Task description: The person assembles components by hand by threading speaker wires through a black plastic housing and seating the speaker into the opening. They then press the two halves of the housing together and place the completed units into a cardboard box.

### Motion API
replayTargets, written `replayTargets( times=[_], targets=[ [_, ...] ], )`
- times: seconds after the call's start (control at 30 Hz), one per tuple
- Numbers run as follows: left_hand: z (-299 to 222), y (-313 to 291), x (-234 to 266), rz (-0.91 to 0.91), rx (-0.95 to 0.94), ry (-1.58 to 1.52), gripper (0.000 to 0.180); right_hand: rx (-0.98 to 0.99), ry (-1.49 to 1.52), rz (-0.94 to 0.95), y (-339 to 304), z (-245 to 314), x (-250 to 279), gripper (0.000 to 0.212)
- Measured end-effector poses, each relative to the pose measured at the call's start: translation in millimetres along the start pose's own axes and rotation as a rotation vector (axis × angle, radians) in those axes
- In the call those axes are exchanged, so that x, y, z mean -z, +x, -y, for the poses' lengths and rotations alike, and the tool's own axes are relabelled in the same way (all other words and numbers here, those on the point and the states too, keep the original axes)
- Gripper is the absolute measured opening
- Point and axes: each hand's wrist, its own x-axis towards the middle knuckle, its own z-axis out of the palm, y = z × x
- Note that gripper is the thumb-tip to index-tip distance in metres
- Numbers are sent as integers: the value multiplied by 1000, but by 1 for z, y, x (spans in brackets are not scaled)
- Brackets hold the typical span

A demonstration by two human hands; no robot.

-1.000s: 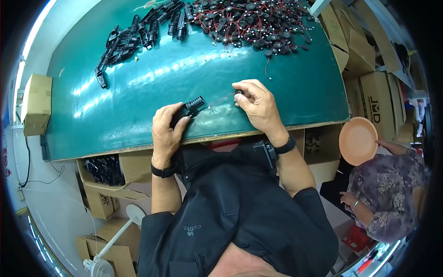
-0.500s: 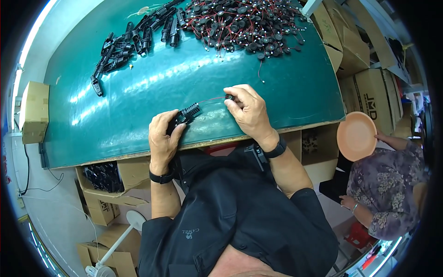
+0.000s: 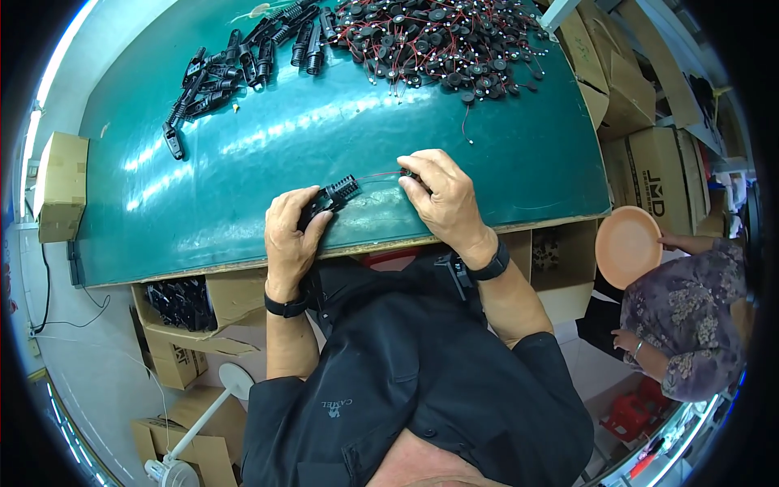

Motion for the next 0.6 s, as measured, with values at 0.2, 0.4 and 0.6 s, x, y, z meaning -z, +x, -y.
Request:
replayTargets(
  times=[0.2, 0.4, 0.6],
  targets=[
    [0, 4, -7, 27, -5, -14, 41, 105, -109, 13, -3, -1, 0, 29],
    [11, -5, -1, 69, 34, -53, 38, 64, 37, 10, -7, -1, -22, 26],
    [12, -6, -2, 92, 43, -40, 39, 17, 31, 72, -10, 4, -12, 22]
  ],
)
